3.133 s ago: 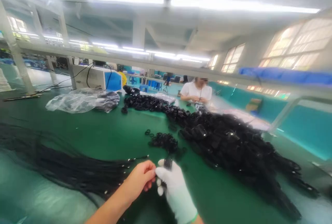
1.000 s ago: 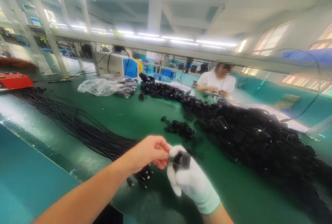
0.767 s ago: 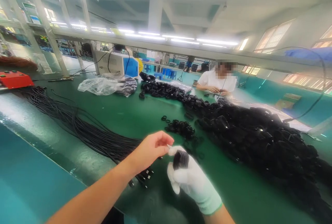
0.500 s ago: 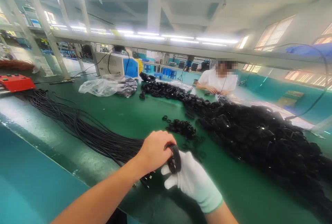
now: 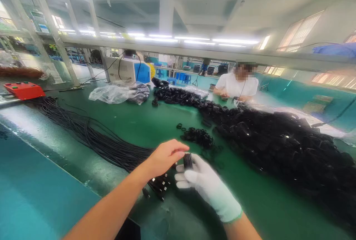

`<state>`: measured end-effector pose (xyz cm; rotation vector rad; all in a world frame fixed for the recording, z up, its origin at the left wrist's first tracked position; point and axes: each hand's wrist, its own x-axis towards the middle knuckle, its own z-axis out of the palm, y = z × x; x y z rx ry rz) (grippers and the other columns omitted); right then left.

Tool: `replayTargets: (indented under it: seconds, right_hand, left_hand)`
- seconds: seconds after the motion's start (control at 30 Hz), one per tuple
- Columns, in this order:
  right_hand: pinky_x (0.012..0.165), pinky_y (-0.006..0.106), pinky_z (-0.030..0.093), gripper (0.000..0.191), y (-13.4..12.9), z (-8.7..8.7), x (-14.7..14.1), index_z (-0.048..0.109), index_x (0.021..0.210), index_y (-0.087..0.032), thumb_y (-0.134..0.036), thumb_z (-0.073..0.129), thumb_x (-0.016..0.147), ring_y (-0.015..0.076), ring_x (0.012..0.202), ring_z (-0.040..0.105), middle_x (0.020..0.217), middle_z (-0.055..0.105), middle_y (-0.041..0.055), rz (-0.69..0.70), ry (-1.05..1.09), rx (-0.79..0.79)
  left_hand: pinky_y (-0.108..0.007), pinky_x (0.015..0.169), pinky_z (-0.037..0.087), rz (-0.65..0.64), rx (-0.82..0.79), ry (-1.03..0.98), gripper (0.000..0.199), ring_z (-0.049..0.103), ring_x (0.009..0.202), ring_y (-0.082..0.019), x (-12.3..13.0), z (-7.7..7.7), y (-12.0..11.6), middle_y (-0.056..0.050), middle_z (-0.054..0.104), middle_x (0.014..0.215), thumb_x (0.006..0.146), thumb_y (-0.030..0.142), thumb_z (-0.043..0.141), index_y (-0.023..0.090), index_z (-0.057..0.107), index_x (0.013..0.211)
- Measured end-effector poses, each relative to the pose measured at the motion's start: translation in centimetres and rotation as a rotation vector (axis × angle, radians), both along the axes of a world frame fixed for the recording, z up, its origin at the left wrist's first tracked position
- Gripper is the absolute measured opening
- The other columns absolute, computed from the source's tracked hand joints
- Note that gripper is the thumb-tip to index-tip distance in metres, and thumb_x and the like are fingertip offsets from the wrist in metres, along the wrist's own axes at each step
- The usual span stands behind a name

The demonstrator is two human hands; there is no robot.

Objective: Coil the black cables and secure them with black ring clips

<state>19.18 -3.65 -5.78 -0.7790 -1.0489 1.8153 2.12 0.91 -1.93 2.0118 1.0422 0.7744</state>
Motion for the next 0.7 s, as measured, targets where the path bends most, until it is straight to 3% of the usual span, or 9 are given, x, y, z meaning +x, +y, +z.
replayTargets:
  seconds: [0.1,0.23,0.37,0.47,0.57,0.63,0.7]
  right_hand:
    - [0.082,0.047,0.049,0.058,-0.2,0.1,0.0,0.044,0.118,-0.016,-0.027,0.073,0.069,0.0257,0.092,0.063,0.105,0.057,0.0123,0.070,0.004,-0.018]
    - [0.082,0.047,0.050,0.059,-0.5,0.0,-0.6,0.045,0.118,-0.017,-0.026,0.074,0.067,0.0256,0.092,0.063,0.112,0.056,0.0127,0.083,-0.016,-0.024]
    - [0.081,0.044,0.051,0.054,-0.6,-0.7,-0.8,0.047,0.119,-0.019,-0.028,0.072,0.071,0.0222,0.092,0.063,0.114,0.055,0.0104,0.109,0.082,-0.003]
    - [0.078,0.037,0.052,0.046,-0.3,-1.8,-0.4,0.051,0.115,-0.018,-0.030,0.069,0.075,0.0191,0.090,0.062,0.104,0.058,0.0083,0.125,0.187,-0.017]
    - [0.066,0.026,0.052,0.038,-0.1,-2.6,0.3,0.056,0.109,-0.018,-0.044,0.059,0.081,0.0149,0.079,0.063,0.097,0.060,0.0063,0.177,0.374,-0.099]
    - [0.059,0.024,0.051,0.046,-0.1,-2.6,0.8,0.056,0.111,-0.018,-0.054,0.050,0.083,0.0129,0.074,0.062,0.097,0.060,0.0059,0.203,0.454,-0.145]
    - [0.059,0.024,0.051,0.053,0.0,-2.1,1.3,0.051,0.119,-0.018,-0.057,0.044,0.084,0.0125,0.073,0.061,0.100,0.060,0.0074,0.188,0.366,-0.123]
  left_hand:
    - [-0.022,0.071,0.047,0.053,0.142,0.010,0.039,0.057,0.075,-0.011,0.2,-0.9,-1.3,0.000,0.060,0.098,0.077,0.006,0.045,0.024,0.063,0.107]
    - [-0.023,0.076,0.046,0.117,0.322,0.032,0.039,0.058,0.082,-0.012,0.7,-2.8,-2.1,0.000,0.060,0.093,0.074,0.000,0.045,0.022,0.066,0.098]
    - [-0.022,0.073,0.047,0.249,0.320,-0.014,0.034,0.059,0.076,-0.012,1.7,-3.7,-2.2,-0.001,0.061,0.083,0.075,0.000,0.045,0.020,0.068,0.090]
    - [-0.024,0.071,0.046,0.322,0.271,0.042,0.029,0.058,0.075,-0.013,2.2,-2.8,-2.1,0.000,0.062,0.080,0.074,0.003,0.048,0.020,0.069,0.083]
    - [-0.025,0.068,0.046,0.251,0.154,0.091,0.016,0.059,0.072,-0.014,1.8,-0.7,-1.5,0.001,0.064,0.080,0.074,0.017,0.059,0.022,0.068,0.086]
    - [-0.025,0.065,0.045,0.223,0.066,0.051,0.019,0.059,0.069,-0.015,0.9,0.5,-1.0,0.001,0.065,0.083,0.075,0.032,0.062,0.023,0.067,0.091]
    - [-0.025,0.064,0.045,0.246,0.003,0.021,0.024,0.058,0.067,-0.015,-0.4,0.9,-0.4,0.001,0.066,0.084,0.079,0.040,0.056,0.023,0.066,0.093]
